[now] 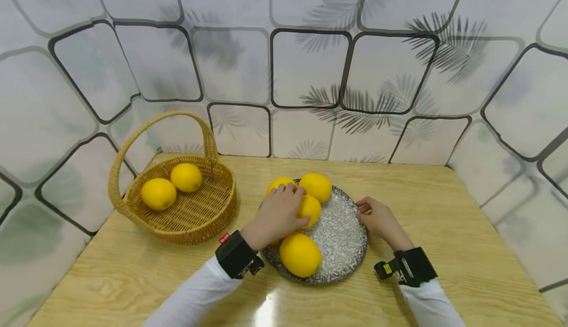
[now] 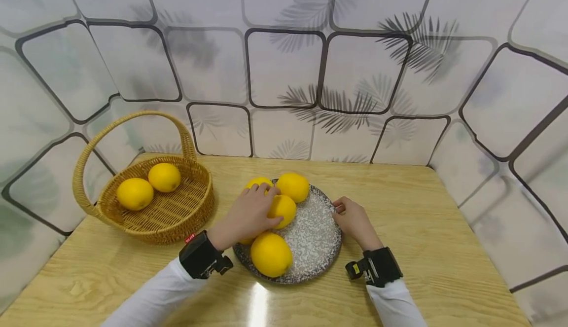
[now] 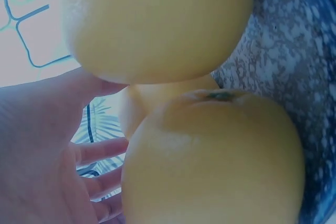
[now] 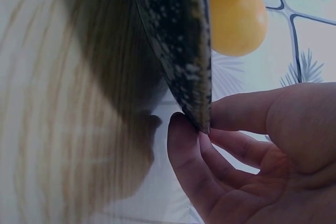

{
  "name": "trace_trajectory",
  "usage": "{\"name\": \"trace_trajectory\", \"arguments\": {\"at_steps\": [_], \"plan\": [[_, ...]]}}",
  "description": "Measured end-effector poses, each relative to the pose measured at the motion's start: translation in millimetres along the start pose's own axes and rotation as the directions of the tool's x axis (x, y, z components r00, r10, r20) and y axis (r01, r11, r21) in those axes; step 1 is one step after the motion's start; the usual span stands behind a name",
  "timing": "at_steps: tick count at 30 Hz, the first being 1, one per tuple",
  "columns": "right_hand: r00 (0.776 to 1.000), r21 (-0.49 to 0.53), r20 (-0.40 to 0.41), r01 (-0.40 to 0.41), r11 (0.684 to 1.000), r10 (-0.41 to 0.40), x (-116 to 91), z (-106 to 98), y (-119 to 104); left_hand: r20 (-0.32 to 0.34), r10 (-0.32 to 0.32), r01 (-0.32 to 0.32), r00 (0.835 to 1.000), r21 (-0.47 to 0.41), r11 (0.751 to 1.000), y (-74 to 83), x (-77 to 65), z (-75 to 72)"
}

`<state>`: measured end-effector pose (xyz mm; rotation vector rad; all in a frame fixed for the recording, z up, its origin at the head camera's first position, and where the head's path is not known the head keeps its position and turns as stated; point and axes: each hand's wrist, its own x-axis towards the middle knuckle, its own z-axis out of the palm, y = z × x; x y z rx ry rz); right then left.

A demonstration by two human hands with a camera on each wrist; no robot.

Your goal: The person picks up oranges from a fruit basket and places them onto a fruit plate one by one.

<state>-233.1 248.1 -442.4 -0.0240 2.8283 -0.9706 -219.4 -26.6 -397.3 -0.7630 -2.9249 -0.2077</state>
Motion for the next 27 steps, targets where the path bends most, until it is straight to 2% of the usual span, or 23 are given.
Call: {"name": "trace_trajectory", "arguments": {"at_steps": [8, 13, 20, 27], "plan": [[1.0, 0.013, -0.001, 0.006, 1.0, -0.006, -1, -2, 0, -0.038, 0.001, -0.002, 0.999, -0.026, 1.0, -7.7, -0.1, -12.0], [1.0, 0.014, -0.001, 0.012, 1.0, -0.012, -2, -1, 0, -0.029, -0.06, 0.058, 0.998, -0.07, 0.996, -19.3, 0.9, -26.8], [1.0, 0.002, -0.003, 0.006, 1.0, -0.006, -1, -1, 0, -0.052, -0.126, 0.122, 0.991, -0.078, 0.989, -49.4, 1.5, -53.9], [1.0, 0.01, 0.005, 0.002, 1.0, -0.002, -1, -2, 0, -0.015, -0.234, 0.231, 0.972, -0.111, 0.967, -89.0, -5.1, -80.8]]}}
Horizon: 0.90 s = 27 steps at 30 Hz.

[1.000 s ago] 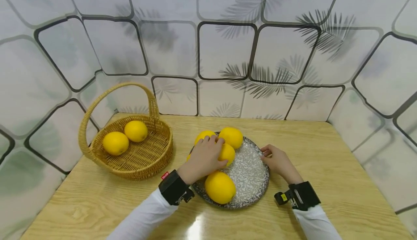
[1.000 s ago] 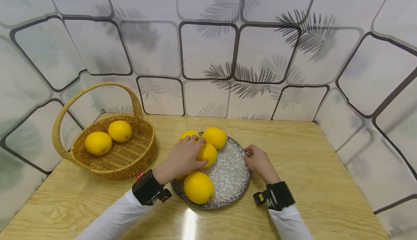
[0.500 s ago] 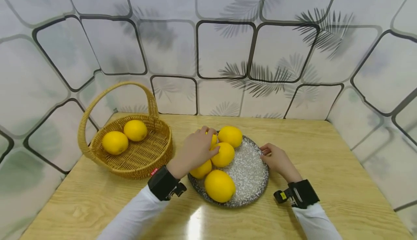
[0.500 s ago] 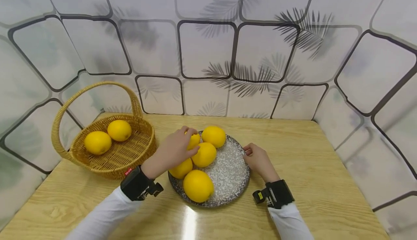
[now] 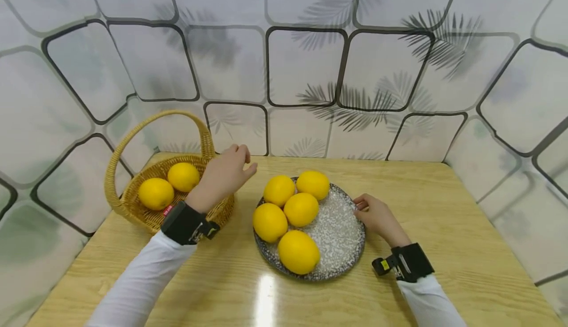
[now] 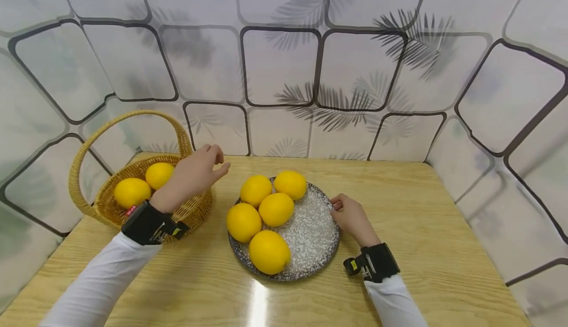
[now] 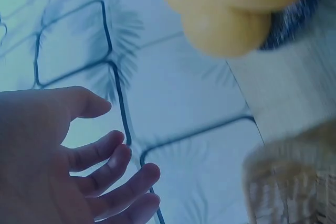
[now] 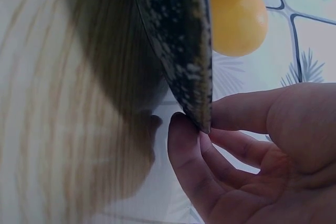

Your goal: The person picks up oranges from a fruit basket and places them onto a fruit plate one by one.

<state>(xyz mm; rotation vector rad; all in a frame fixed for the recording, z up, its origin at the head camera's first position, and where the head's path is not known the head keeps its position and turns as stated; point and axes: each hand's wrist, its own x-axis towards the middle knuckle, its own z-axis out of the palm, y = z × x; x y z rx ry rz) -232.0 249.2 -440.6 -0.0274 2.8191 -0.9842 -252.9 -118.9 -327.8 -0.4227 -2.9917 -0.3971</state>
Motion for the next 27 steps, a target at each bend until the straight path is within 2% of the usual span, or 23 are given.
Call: {"name": "trace_trajectory", "arguments": {"at_steps": [6, 9, 12, 16, 20, 27], "plan": [[1.0, 0.007, 0.0, 0.019, 1.0, -0.019, -2, 1, 0, -0.016, -0.094, 0.094, 0.995, -0.007, 0.996, -42.1, 3.5, -12.6], [1.0, 0.003, -0.006, 0.026, 1.0, -0.026, -3, 1, 0, -0.003, -0.139, 0.139, 0.99, -0.018, 0.99, -59.3, 3.9, -19.5], [1.0, 0.001, -0.007, 0.019, 1.0, -0.019, -3, 2, 0, 0.015, -0.186, 0.186, 0.982, 0.008, 0.982, -71.8, 2.7, -23.4], [1.0, 0.008, -0.005, 0.001, 1.0, -0.001, -3, 2, 0, 0.059, -0.237, 0.233, 0.97, 0.069, 0.97, -89.3, 4.0, -20.1], [1.0, 0.01, -0.008, -0.003, 1.0, 0.003, -3, 2, -1, 0.139, -0.286, 0.278, 0.948, 0.072, 0.958, -107.9, 8.1, -15.0], [1.0, 0.02, -0.014, 0.001, 1.0, -0.001, -2, 1, 1, 0.313, -0.336, 0.308, 0.888, 0.137, 0.942, -124.3, 13.5, -11.3]]}}
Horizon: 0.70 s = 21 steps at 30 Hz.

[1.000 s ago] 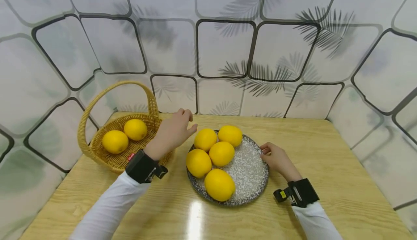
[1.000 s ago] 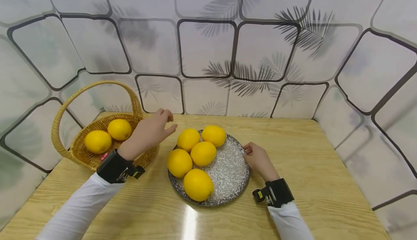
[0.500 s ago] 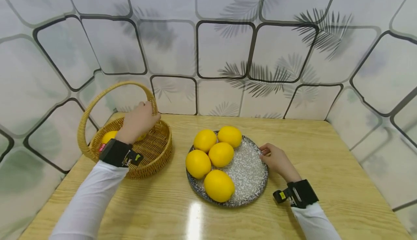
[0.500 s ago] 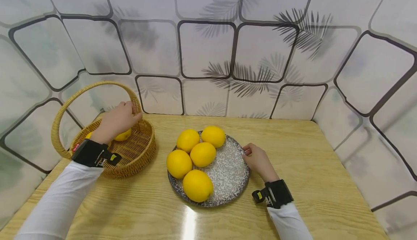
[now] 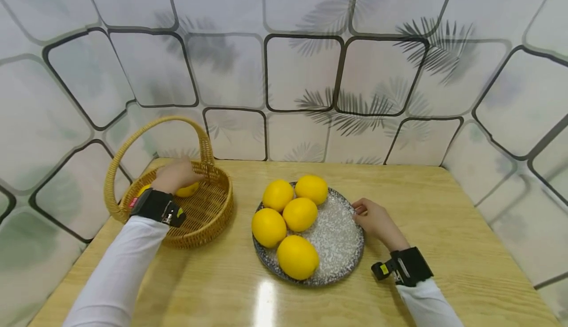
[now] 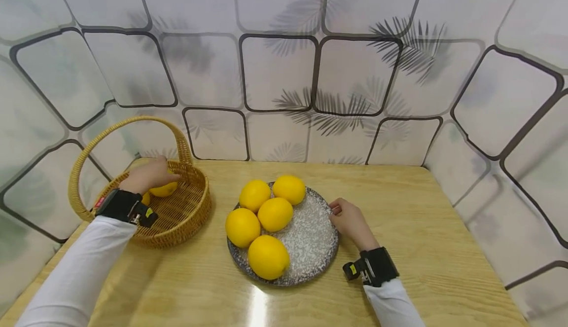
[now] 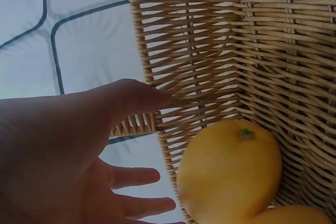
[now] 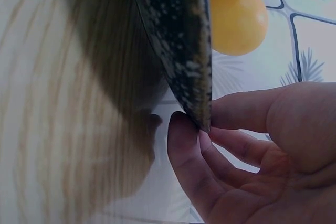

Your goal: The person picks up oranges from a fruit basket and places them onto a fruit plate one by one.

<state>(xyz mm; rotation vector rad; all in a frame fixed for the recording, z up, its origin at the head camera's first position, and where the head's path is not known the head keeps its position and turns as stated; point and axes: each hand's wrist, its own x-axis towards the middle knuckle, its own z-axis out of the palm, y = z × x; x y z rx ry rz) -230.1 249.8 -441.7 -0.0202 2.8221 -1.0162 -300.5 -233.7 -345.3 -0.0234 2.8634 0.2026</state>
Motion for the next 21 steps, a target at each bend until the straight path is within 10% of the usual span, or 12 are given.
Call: {"name": "trace_trajectory", "arguments": {"at_steps": [21], "plan": [[0.999, -0.019, -0.006, 0.036, 0.999, -0.036, 2, 2, 2, 0.028, -0.021, 0.022, 0.999, -0.036, 0.999, -13.0, 3.3, 15.8]]}}
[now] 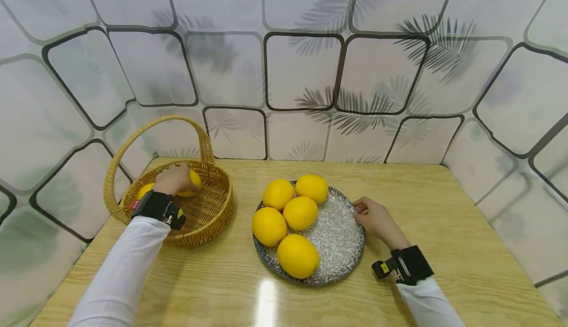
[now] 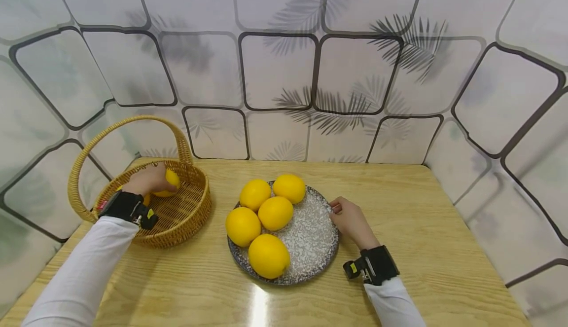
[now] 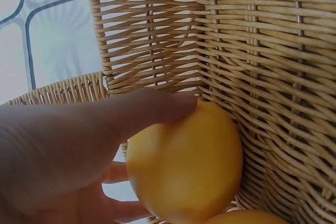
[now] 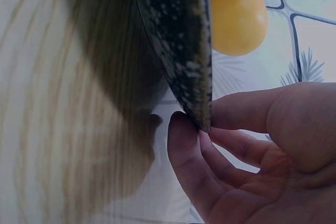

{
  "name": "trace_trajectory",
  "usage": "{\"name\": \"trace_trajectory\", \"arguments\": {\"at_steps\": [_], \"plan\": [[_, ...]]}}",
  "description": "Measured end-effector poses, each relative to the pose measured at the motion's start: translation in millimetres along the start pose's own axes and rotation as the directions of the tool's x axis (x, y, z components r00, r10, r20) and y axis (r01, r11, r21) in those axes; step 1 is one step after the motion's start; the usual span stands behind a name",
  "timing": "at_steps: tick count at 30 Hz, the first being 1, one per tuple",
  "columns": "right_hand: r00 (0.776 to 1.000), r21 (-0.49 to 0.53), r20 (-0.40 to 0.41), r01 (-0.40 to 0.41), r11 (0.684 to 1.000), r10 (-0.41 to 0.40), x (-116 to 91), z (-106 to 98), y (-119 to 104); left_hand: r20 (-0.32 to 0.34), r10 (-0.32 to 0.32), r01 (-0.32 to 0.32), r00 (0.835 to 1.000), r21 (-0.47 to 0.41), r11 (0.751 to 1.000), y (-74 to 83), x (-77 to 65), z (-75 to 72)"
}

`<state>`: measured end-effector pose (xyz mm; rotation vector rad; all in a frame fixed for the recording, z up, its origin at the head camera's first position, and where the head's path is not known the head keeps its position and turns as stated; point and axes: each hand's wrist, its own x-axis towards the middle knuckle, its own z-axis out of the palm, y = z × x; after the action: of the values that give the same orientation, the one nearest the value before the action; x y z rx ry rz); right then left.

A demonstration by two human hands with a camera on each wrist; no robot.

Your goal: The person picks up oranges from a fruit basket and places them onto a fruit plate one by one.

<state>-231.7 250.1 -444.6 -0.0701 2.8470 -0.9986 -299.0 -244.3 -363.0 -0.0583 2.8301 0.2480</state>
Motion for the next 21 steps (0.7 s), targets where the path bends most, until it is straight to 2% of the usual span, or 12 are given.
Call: {"name": "trace_trajectory", "arguments": {"at_steps": [9, 21], "plan": [[1.0, 0.005, -0.008, 0.008, 1.0, -0.008, 1.2, -2.8, -1.5, 0.046, -0.005, 0.007, 0.999, -0.054, 0.998, 2.7, 3.5, -1.6], [1.0, 0.019, 0.004, 0.0, 1.0, 0.0, -3.0, -0.7, -3.1, 0.02, 0.007, -0.006, 1.0, -0.037, 0.999, -3.2, 9.6, 7.4]]}}
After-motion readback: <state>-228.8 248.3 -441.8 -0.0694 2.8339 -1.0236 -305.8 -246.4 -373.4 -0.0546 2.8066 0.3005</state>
